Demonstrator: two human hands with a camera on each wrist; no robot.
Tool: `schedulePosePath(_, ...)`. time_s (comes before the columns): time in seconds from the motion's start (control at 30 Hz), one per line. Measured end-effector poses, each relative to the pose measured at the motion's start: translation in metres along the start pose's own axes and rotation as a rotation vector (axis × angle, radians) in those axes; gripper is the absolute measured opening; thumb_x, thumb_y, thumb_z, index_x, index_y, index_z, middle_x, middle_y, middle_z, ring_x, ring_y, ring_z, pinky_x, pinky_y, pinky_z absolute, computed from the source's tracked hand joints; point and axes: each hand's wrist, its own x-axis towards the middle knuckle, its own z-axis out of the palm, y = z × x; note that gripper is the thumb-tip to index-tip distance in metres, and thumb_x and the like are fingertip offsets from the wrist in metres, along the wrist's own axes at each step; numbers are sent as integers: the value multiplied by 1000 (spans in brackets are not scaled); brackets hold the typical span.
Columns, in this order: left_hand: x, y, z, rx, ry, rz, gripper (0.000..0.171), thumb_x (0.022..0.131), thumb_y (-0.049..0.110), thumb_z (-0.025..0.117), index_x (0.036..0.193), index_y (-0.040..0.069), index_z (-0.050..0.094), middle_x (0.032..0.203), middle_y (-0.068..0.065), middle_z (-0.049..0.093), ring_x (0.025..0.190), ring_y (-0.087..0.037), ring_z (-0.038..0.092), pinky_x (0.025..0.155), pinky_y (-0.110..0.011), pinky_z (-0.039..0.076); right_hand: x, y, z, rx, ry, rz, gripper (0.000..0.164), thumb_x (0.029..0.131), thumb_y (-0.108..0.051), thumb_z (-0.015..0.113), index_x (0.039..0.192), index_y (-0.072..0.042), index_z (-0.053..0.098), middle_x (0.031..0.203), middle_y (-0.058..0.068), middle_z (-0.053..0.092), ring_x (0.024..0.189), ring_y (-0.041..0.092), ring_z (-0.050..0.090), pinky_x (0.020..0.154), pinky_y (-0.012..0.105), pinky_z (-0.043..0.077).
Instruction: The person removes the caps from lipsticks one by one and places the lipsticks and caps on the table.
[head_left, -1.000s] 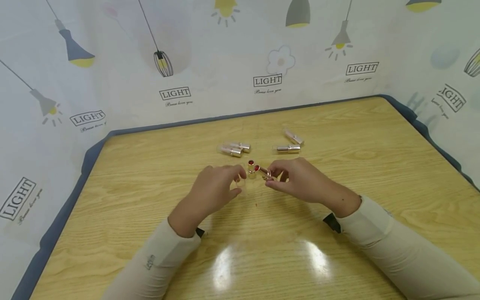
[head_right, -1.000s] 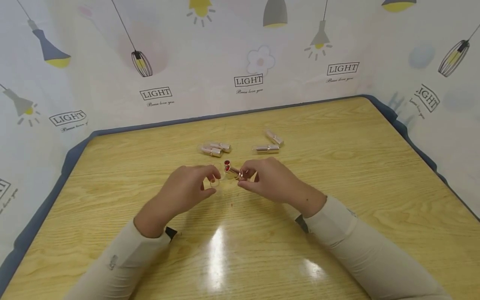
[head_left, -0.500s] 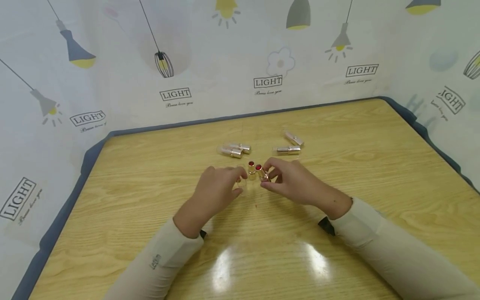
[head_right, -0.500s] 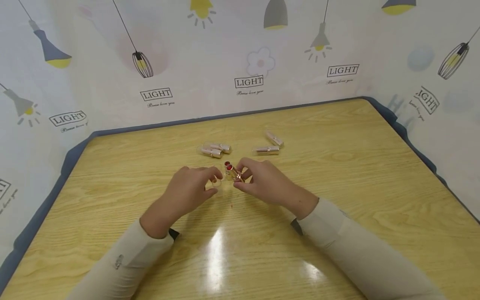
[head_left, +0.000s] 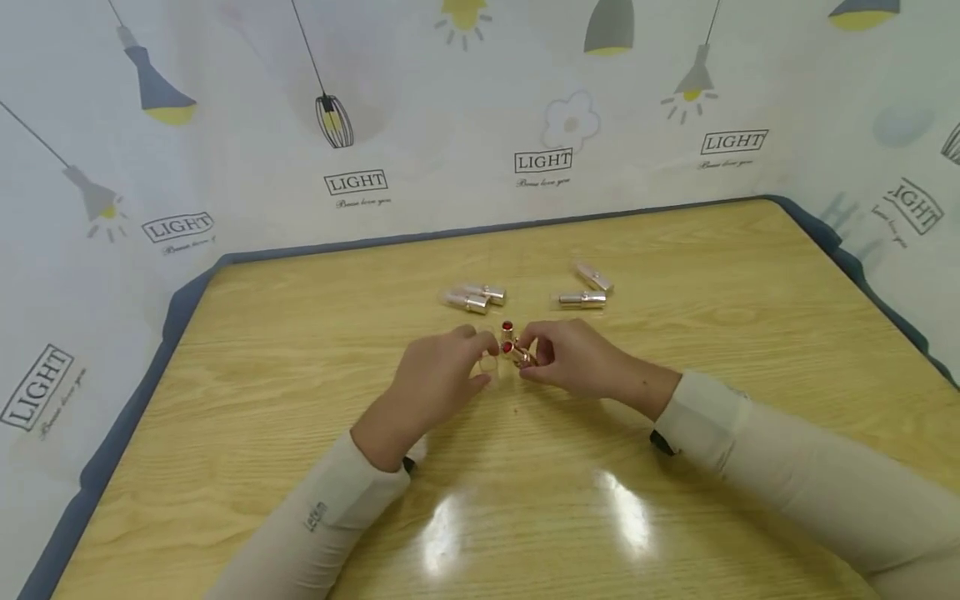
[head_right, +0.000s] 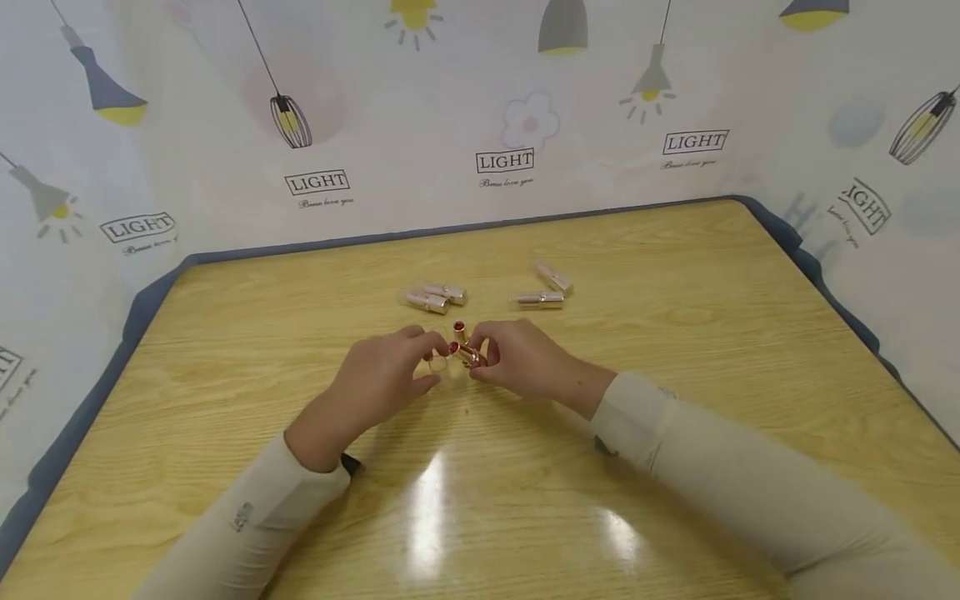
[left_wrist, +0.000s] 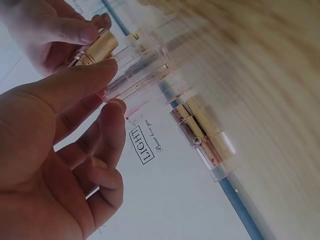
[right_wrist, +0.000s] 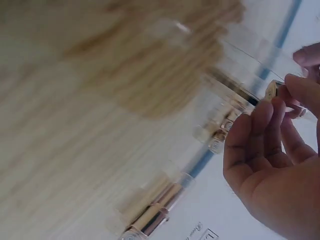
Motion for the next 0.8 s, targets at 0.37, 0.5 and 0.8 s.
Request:
schedulePosePath(0.37, 0, -2, 0, -16, -4, -42, 31, 85, 25, 82, 114, 22, 69, 97, 1, 66, 70, -12, 62, 51, -27, 45, 9, 9, 7, 34, -76, 42, 25, 86, -12, 79, 107, -5, 68, 90, 2, 72, 78, 9, 66, 72, 25, 55)
schedulePosePath(0.5, 1, -3, -1, -27, -7, -49, 32, 85, 24, 82, 114, 22, 69, 96, 1, 66, 72, -13, 63, 52, -28, 45, 11, 7, 11, -6, -48, 37, 27, 84, -13, 80, 107, -3, 68, 87, 2, 71, 75, 9, 64, 71, 26, 54)
schedulePosePath(0.8, 1, -6, 0, -26, -2, -52, 32, 84, 25, 82, 113, 22, 69, 96, 2, 66, 73, -12, 65, 52, -28, 45, 14, 2, 15, -45, -39, 62, 24, 85, -15, 80, 103, -3, 68, 79, 1, 69, 69, 9, 60, 67, 25, 50)
